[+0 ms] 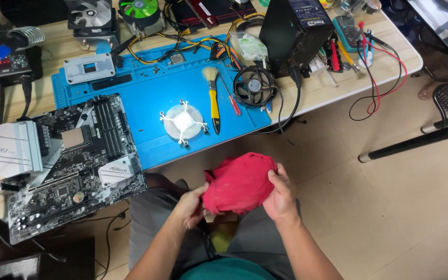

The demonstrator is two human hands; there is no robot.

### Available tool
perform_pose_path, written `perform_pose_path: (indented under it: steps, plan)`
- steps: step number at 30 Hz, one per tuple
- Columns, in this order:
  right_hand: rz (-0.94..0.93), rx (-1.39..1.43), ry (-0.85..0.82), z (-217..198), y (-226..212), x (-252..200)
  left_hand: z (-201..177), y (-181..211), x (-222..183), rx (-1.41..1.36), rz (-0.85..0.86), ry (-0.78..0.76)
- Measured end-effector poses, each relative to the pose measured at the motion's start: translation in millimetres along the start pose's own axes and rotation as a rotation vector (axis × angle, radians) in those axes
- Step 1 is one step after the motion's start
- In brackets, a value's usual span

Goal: Cleaning thermal paste from a CPU heatsink using a cloth and inspecting a cooling fan assembly.

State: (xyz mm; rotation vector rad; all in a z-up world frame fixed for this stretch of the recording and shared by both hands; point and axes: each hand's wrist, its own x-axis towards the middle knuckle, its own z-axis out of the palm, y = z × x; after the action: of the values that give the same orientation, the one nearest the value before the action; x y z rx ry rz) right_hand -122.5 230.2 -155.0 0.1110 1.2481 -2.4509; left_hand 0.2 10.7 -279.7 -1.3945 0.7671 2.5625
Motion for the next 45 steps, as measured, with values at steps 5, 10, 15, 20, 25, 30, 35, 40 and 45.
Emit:
perform_pose_path:
  steps: [5,10,15,20,25,30,35,40,45]
  plan:
    - [0.051,0.054,-0.082,-1,-12,-4,44,27,-87,0.576,0.469,0.112]
    - [0.194,0.037,-0.270,10,-19,-10,94,37,-145,0.636,0.581,-0.488]
    - [-0.310,-0.705,-0.060,39,-35,-20,105,19,-140,0.218,0.382,-0.427]
    - [-0.078,-0.283,0.050,2,15,-40,126,24,-160,0.121,0.467,-0.429]
    - [0.391,0.303,0.091,16,37,-70,140,24,-163,0.293,0.791,-0.197]
    - [0.105,-0.385,-0.186,57,-8,-71,123,-1,-141,0.484,0.912,-0.034]
    - [0.161,0.004,-0.025,15,17,-52,127,16,-158,0.393,0.745,-0.028]
    - [0.051,0.163,-0.128,-17,26,-40,130,9,-168,0.151,0.535,-0.200]
    - [-0.069,-0.325,-0.175,17,-50,-52,124,15,-165,0.534,0.757,-0.071]
